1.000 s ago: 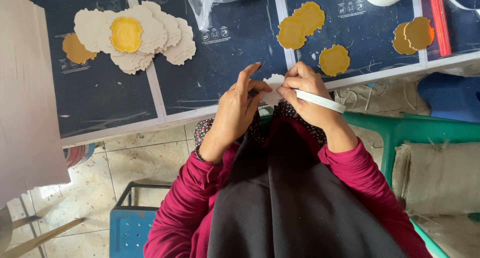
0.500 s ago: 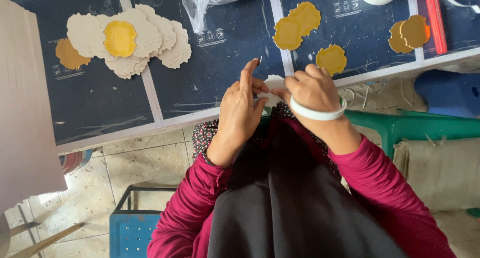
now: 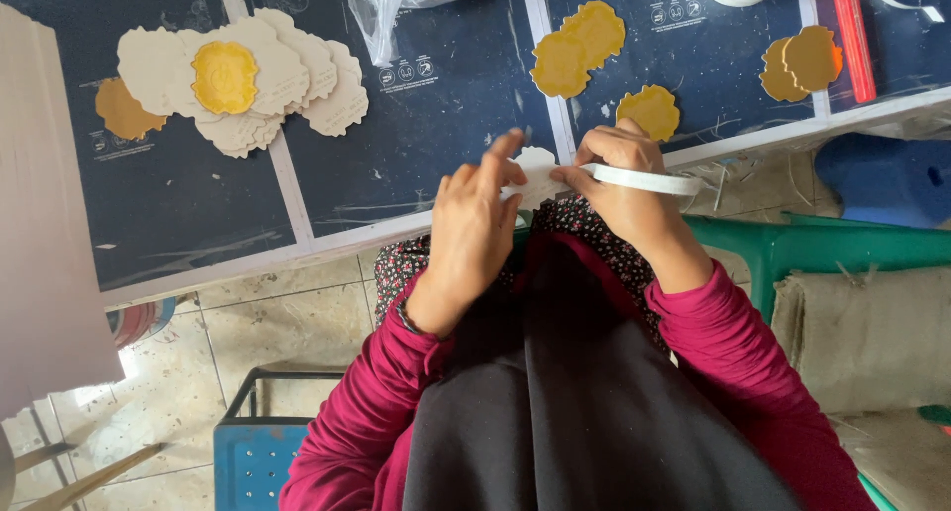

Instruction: The person sits at a table and repeatedly picks up gold and white paper cutouts. They apply a strip of white tape to the back of each cutout and place it on the table. The person handles the cutouts one at a time, alternating between the two colors.

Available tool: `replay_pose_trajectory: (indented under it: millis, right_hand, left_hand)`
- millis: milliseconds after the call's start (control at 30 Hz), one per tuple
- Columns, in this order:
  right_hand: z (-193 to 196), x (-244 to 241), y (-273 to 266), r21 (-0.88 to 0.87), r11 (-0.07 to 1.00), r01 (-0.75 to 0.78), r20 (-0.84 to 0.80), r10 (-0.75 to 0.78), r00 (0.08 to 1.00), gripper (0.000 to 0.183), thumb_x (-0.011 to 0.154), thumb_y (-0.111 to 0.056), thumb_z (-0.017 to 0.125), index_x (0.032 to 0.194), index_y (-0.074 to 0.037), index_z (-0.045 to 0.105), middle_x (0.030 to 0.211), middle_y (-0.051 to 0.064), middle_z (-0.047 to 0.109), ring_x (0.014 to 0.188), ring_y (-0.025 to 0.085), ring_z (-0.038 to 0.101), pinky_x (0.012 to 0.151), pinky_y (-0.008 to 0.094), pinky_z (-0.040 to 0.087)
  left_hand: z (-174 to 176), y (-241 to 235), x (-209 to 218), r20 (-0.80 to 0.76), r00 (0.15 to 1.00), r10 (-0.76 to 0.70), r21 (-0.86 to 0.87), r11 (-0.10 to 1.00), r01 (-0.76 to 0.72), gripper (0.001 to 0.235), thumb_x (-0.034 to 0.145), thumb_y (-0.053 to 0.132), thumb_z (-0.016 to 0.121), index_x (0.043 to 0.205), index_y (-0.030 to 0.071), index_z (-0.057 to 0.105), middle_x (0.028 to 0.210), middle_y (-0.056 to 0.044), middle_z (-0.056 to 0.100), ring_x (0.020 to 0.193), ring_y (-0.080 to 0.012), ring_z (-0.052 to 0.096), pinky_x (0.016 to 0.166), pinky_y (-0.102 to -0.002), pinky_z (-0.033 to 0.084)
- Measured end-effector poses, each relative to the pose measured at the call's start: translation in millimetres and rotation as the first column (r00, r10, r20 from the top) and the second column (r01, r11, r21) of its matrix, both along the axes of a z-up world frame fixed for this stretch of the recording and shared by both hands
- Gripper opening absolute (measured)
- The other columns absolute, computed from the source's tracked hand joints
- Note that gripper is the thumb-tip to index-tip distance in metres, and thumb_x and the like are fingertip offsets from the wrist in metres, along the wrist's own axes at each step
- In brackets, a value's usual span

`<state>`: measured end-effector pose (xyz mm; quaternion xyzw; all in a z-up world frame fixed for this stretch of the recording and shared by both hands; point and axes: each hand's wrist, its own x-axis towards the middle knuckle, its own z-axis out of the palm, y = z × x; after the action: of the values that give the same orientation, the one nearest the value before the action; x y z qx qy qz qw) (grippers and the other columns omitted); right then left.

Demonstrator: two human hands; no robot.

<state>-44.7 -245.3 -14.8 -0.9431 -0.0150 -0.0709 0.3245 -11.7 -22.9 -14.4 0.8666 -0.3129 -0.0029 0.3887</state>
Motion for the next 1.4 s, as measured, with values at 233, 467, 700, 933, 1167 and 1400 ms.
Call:
replay_pose_trajectory:
  millis: [233,467,700,933,1167,1400]
  right_hand:
    - [9.0,-13.7,8.8,-0.097,0.995,-0.033,0.128,0.045,0.991,0.021,0.102,-0.016,0.077,0.086,-0.003,0.071,0.076,0.011,0.062,0.085,0.033,0.064,0.077,0.04,0.048]
    - [12.9,-24.6,16.3,-0.245,0.964,0.104,0.258,-0.038,0.965,0.016,0.105,-0.012,0.072,0.099,0.002,0.069,0.081,0.015,0.061,0.081,0.034,0.063,0.07,0.043,0.053]
    - [10.2,-52.2,34.5,-0.059,0.991,0.116,0.564,-0.063,0.823,0.028,0.104,-0.009,0.062,0.078,-0.002,0.059,0.071,0.009,0.049,0.061,0.033,0.052,0.062,0.041,0.047]
    - [21.5,-21.7,-48.8,0.025,0.949,0.314,0.39,-0.299,0.871,0.029,0.093,0.003,0.088,0.092,0.0,0.06,0.097,0.022,0.072,0.091,0.045,0.071,0.073,0.048,0.056]
    - [15.5,-10.1,-64.8,0.093,0.954,0.284,0.179,-0.297,0.938,0.036,0.076,0.01,0.092,0.093,0.0,0.061,0.102,0.018,0.067,0.097,0.041,0.067,0.08,0.047,0.055]
    - [5.2,-13.3,-64.4,0.623,0.73,0.283,0.083,-0.421,0.903,0.028,0.087,0.01,0.083,0.09,-0.009,0.063,0.09,0.007,0.072,0.067,0.004,0.054,0.057,0.016,0.037]
  left_hand:
    - [-26.9,-12.6,-45.6,0.44,0.898,0.004,0.096,0.994,-0.052,0.056,0.095,0.019,0.071,0.148,0.011,0.057,0.126,-0.004,0.068,0.116,-0.0192,0.064,0.115,-0.043,0.041]
    - [-20.3,-21.3,-45.8,0.558,0.83,-0.002,0.2,0.971,-0.133,0.068,0.083,0.02,0.083,0.146,0.006,0.059,0.124,-0.008,0.058,0.112,-0.0244,0.058,0.113,-0.052,0.043]
    - [-3.7,-28.6,-35.3,0.67,0.741,-0.032,0.211,0.966,-0.148,0.035,0.096,0.007,0.068,0.13,0.003,0.072,0.107,-0.008,0.056,0.094,-0.024,0.059,0.103,-0.057,0.049]
    - [-14.1,-25.3,-21.7,0.628,0.777,-0.039,0.157,0.985,-0.077,0.032,0.094,0.003,0.067,0.126,0.003,0.073,0.098,-0.006,0.055,0.083,-0.0223,0.058,0.096,-0.046,0.055]
    - [-5.5,44.2,50.0,0.647,0.73,0.221,-0.112,0.974,-0.196,0.014,0.1,0.004,0.065,0.1,0.007,0.079,0.077,-0.003,0.063,0.063,-0.0249,0.055,0.062,-0.037,0.046]
    - [6.3,129.0,112.0,0.629,0.71,0.315,0.04,0.9,-0.435,0.043,0.092,-0.014,0.081,0.128,0.007,0.075,0.096,-0.004,0.074,0.091,-0.0284,0.064,0.089,-0.043,0.046]
